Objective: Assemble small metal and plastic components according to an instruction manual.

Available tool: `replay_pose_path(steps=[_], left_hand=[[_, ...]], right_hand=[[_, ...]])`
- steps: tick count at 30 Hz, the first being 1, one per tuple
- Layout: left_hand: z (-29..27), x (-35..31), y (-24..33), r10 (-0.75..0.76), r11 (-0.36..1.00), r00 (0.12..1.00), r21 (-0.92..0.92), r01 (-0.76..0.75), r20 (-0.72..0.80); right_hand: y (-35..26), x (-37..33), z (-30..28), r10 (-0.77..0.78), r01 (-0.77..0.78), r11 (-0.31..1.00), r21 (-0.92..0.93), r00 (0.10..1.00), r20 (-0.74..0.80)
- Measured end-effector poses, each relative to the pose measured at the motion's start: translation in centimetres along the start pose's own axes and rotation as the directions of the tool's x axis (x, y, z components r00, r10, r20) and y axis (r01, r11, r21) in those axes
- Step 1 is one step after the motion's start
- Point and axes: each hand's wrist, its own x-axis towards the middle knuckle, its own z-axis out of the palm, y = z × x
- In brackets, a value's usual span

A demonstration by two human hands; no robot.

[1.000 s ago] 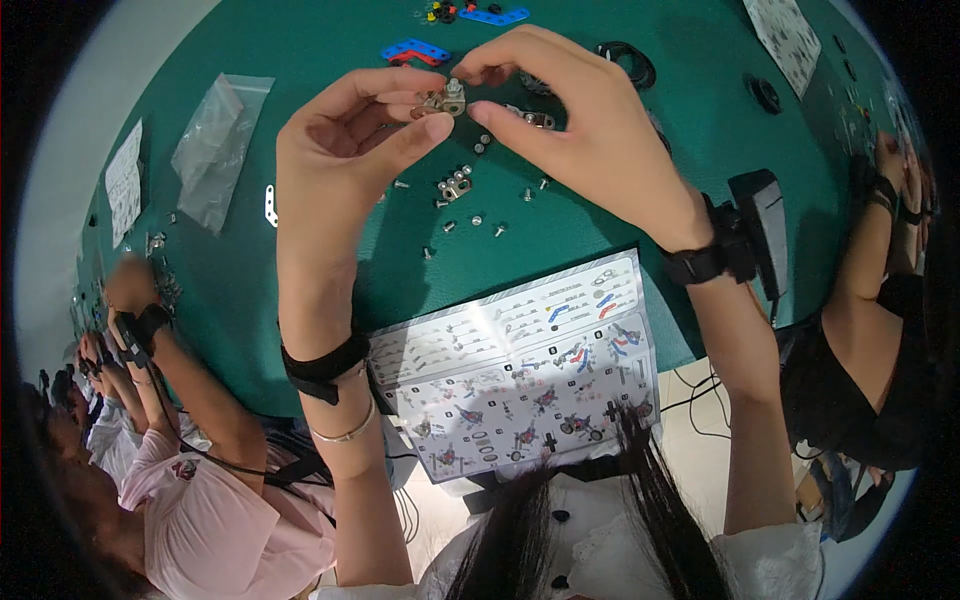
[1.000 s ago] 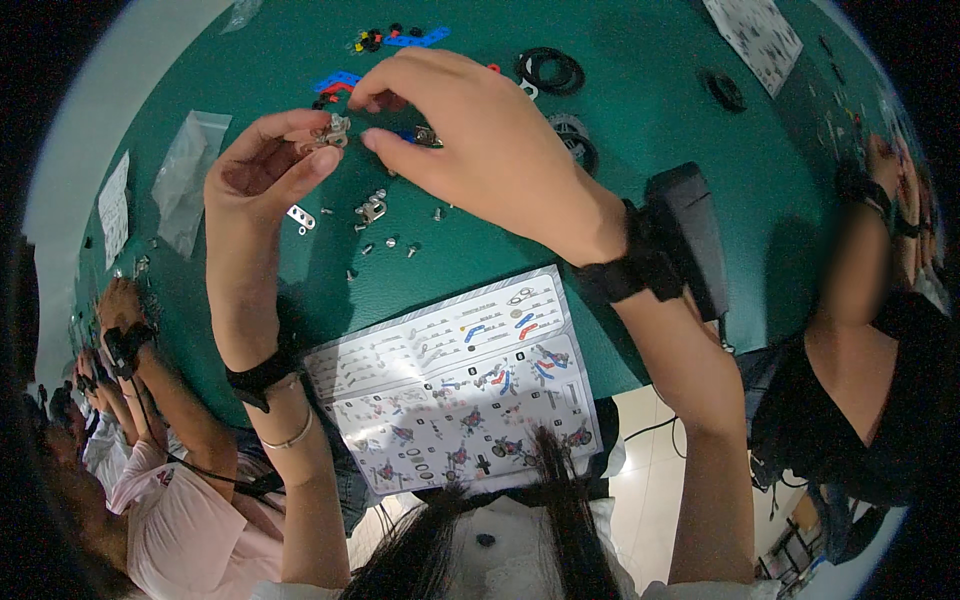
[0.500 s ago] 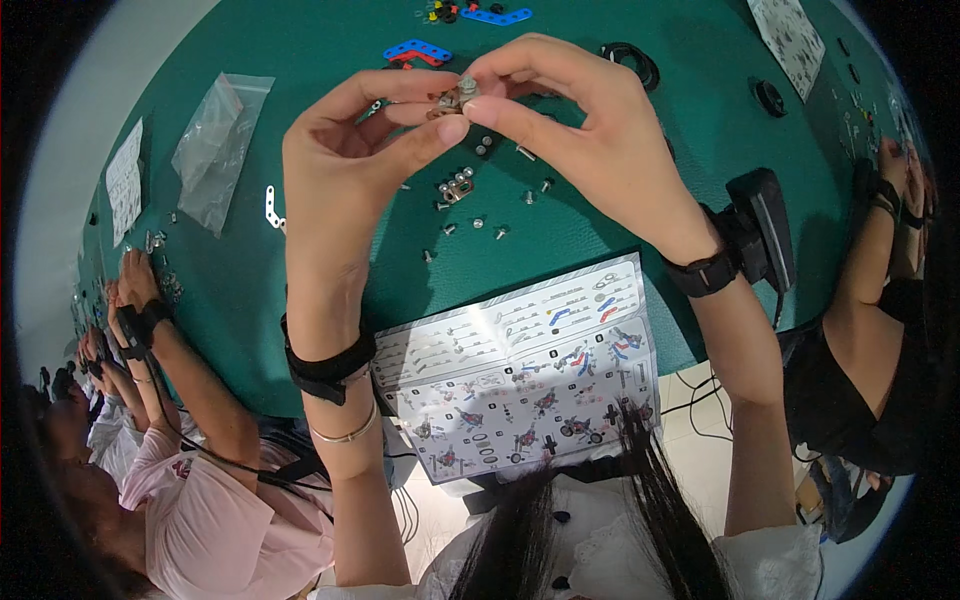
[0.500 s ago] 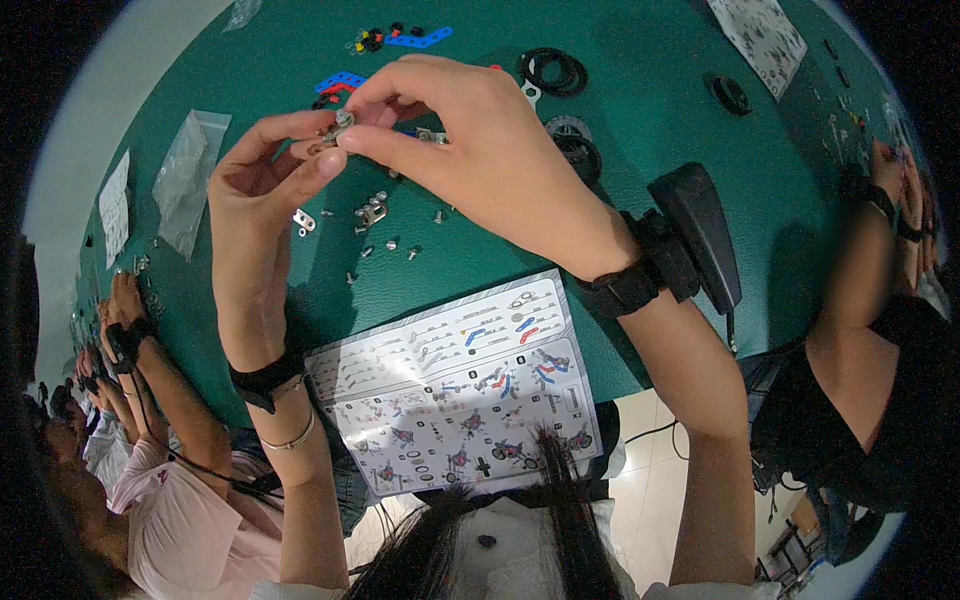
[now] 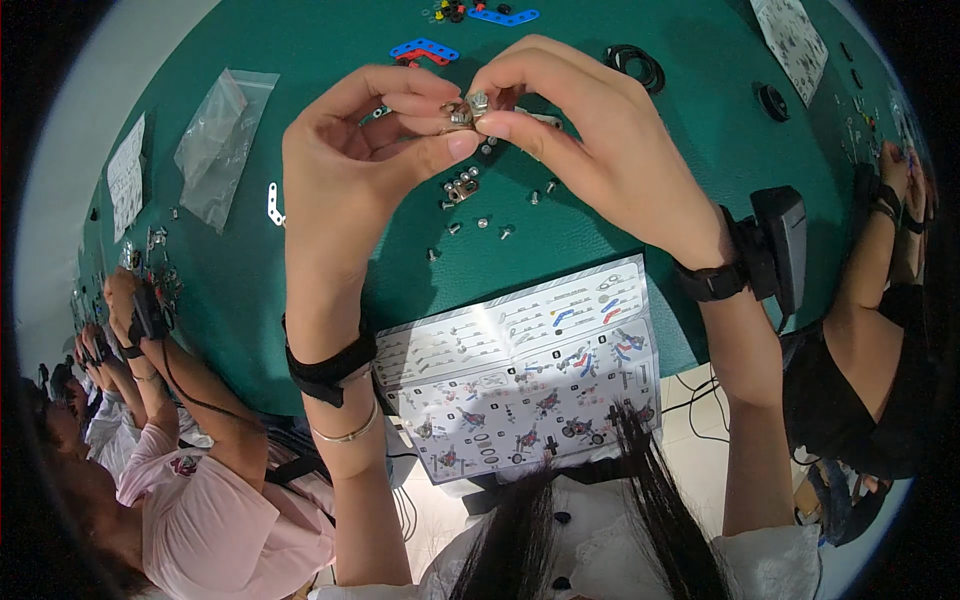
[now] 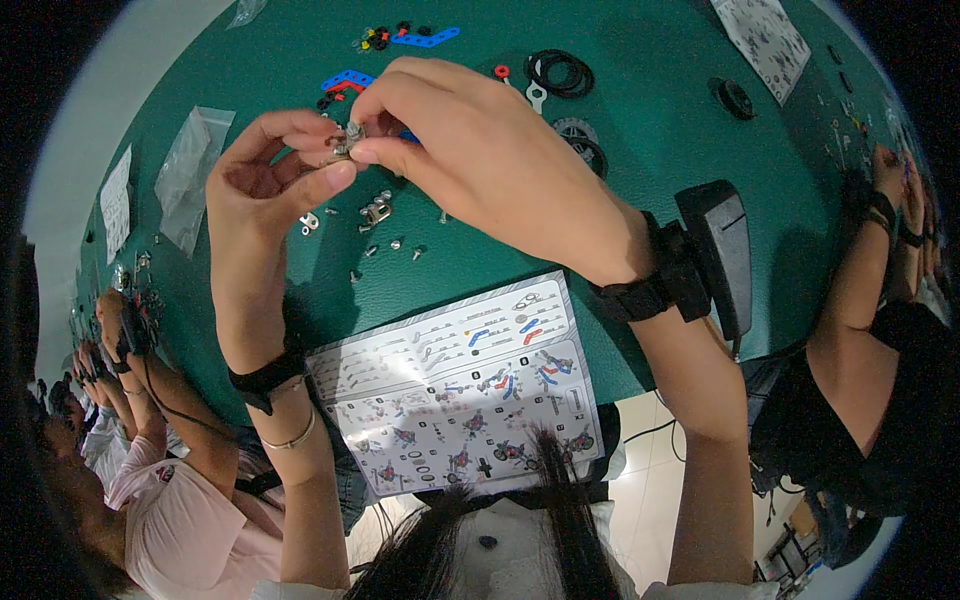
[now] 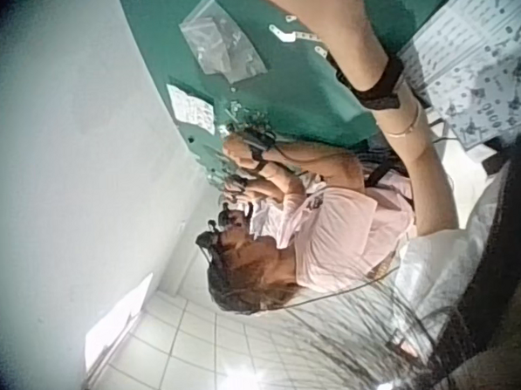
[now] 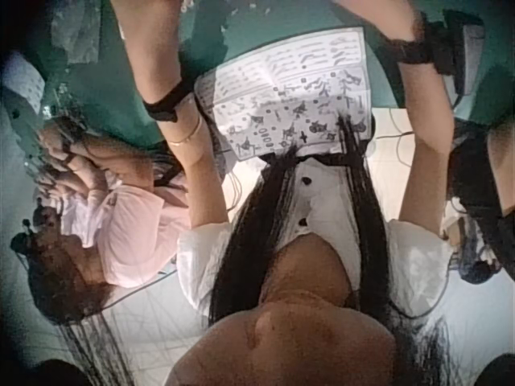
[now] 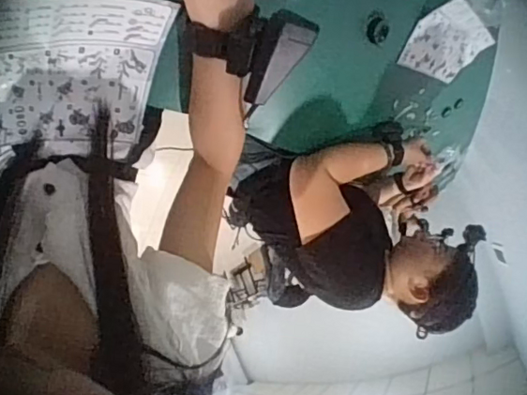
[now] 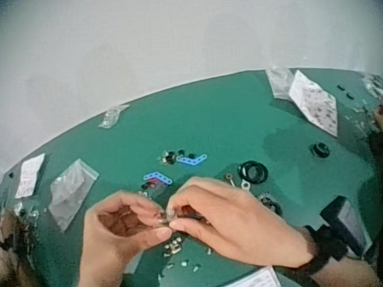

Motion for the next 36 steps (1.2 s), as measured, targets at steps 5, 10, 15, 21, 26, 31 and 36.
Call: replay_pose_path(steps=[5, 10, 15, 21, 26, 31, 36], left_hand=[[0.2, -0.1, 0.0, -0.008, 1.000, 1.000, 0.016, 0.008, 0.013], [0.9, 0.0, -0.3, 0.049, 0.999, 0.998, -0.007, -0.049, -0.028], [0.4, 0.0, -0.4, 0.040, 0.999, 0.999, -0.013, -0.039, 0.025], [-0.7, 0.2, -1.1, 0.103, 0.975, 0.994, 0.195, -0.105, 0.021], [-0.3, 0.2, -0.7, 0.154, 0.965, 0.988, 0.211, -0.155, 0.019], [1.6, -0.2, 1.3, -0.014, 0.999, 0.993, -0.030, 0.011, -0.117], [2.2, -0.3, 0.3, 0.078, 0.994, 0.979, 0.085, -0.063, -0.189]], right_hand=[[0.1, 0.0, 0.0, -0.016, 0.016, 1.000, -0.003, 1.000, -0.013], [1.2, -0.1, 0.4, -0.008, 0.011, 0.998, 0.068, 0.999, -0.049], [-0.1, 0.5, -0.1, 0.119, -0.108, 0.974, 0.199, 0.992, -0.046], [0.2, 0.4, 0.4, 0.073, -0.049, 0.965, 0.258, 0.994, -0.083], [1.2, 0.3, 1.3, 0.029, 0.020, 0.940, 0.341, 0.990, -0.138], [1.6, 0.5, 1.5, 0.001, 0.066, 0.930, 0.362, 0.983, -0.182], [1.5, 0.5, 1.2, -0.097, 0.125, 0.984, 0.125, 0.973, -0.211]])
